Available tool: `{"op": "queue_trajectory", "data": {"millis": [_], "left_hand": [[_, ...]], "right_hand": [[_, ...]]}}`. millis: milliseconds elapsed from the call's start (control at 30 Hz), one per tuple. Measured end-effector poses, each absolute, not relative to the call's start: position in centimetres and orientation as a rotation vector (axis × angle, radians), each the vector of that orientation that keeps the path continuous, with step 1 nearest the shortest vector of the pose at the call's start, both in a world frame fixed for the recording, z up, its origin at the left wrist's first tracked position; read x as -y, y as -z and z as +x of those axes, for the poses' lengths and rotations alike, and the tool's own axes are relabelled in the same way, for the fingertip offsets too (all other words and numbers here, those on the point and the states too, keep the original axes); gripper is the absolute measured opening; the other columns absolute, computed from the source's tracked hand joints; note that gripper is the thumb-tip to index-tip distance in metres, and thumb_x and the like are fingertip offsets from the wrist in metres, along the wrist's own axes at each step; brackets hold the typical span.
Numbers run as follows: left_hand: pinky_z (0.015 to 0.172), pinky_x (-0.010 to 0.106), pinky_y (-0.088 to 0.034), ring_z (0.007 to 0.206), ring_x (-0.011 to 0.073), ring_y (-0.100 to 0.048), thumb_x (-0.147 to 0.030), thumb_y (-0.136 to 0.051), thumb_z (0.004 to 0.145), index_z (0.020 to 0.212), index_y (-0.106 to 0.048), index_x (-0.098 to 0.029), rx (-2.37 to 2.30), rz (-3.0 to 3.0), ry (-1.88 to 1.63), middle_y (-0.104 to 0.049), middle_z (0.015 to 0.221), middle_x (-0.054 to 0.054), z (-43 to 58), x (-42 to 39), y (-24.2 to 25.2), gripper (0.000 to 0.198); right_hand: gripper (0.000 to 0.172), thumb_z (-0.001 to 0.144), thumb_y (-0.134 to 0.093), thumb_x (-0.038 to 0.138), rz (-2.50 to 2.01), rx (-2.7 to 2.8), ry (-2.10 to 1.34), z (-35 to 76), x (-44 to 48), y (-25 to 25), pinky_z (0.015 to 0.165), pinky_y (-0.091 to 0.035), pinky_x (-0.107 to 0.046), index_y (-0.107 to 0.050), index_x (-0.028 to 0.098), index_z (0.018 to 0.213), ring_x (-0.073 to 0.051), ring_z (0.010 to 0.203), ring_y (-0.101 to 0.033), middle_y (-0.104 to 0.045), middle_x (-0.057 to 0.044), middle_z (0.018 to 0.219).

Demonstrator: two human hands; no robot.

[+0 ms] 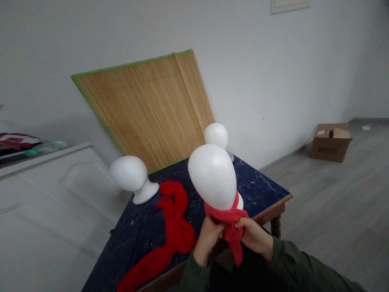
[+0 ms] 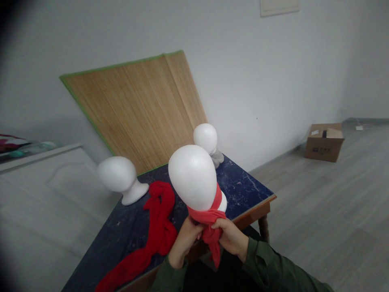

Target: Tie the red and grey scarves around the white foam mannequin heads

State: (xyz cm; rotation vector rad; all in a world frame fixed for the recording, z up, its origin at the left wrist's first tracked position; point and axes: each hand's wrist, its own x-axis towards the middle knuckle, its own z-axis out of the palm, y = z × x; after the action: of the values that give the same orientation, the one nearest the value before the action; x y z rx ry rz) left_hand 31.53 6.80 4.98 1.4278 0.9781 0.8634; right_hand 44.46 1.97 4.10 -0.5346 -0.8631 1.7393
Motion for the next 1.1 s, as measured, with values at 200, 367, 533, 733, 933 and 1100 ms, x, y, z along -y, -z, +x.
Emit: {"op": "queue_trajectory", "data": {"millis": [200,367,533,733,933,1100], "left_hand": [[0.035,0.015,-0.009,0.033,0.0017,-0.027,-0.025,-0.06,0.061,0.076,-0.05,-0.016,-0.99,1.125,-0.776,-0.036,0.043,-0.01,30.8,-7.8,-4.7,0.02],[0.036,0.014,-0.003,0.031,-0.001,-0.016,-0.024,-0.063,0.06,0.079,-0.046,-0.019,-0.929,0.905,-0.705,-0.028,0.045,-0.013,29.5,-8.5,-4.7,0.026],[0.034,0.014,-0.001,0.031,-0.0021,-0.012,-0.028,-0.063,0.065,0.082,-0.05,-0.017,-0.844,0.999,-0.498,-0.034,0.048,-0.011,27.6,-9.1,-6.1,0.024],[0.034,0.016,-0.006,0.032,-0.0016,-0.017,-0.036,-0.067,0.064,0.091,-0.055,-0.015,-0.771,1.326,-0.398,-0.041,0.051,-0.009,27.7,-8.4,-7.0,0.036],[0.035,0.018,-0.021,0.034,0.0037,-0.035,-0.05,-0.056,0.071,0.057,-0.054,-0.012,-0.659,1.555,-0.257,-0.047,0.044,-0.001,27.4,-7.5,-7.6,0.04],[0.037,0.016,-0.036,0.049,0.0111,-0.057,-0.046,-0.061,0.069,0.085,-0.057,-0.012,-0.486,1.438,-0.228,-0.064,0.068,0.008,28.1,-6.6,-8.3,0.038]], "right_hand": [[0.034,0.058,-0.052,0.012,-0.831,0.99,-1.301,45.6,-2.7,-3.2,0.07,-0.044,-0.028,-0.058,0.017,0.091,-0.016,0.074,-0.056,-0.064,-0.002,0.083],[0.028,0.058,-0.049,0.011,-1.119,1.116,-0.969,47.5,-4.1,-1.9,0.065,-0.043,-0.028,-0.058,0.014,0.085,-0.017,0.071,-0.054,-0.062,-0.003,0.08],[0.026,0.057,-0.045,0.012,-1.287,1.186,-0.697,48.1,-5.1,-1.6,0.079,-0.041,-0.036,-0.06,0.016,0.078,-0.021,0.081,-0.054,-0.062,-0.005,0.085],[0.033,0.061,-0.05,0.021,-1.172,0.888,-0.957,46.8,-5.2,-2.1,0.1,-0.027,-0.043,-0.058,0.018,0.093,-0.025,0.111,-0.043,-0.055,-0.007,0.112],[0.036,0.066,-0.056,0.02,-0.701,0.707,-1.425,46.5,-4.3,-3.9,0.081,-0.044,-0.035,-0.054,0.022,0.102,-0.02,0.089,-0.058,-0.063,-0.004,0.098],[0.028,0.068,-0.06,0.023,-0.657,0.724,-1.382,47.1,-5.2,-3.7,0.076,-0.046,-0.033,-0.057,0.019,0.095,-0.019,0.084,-0.06,-0.065,-0.005,0.091]]}}
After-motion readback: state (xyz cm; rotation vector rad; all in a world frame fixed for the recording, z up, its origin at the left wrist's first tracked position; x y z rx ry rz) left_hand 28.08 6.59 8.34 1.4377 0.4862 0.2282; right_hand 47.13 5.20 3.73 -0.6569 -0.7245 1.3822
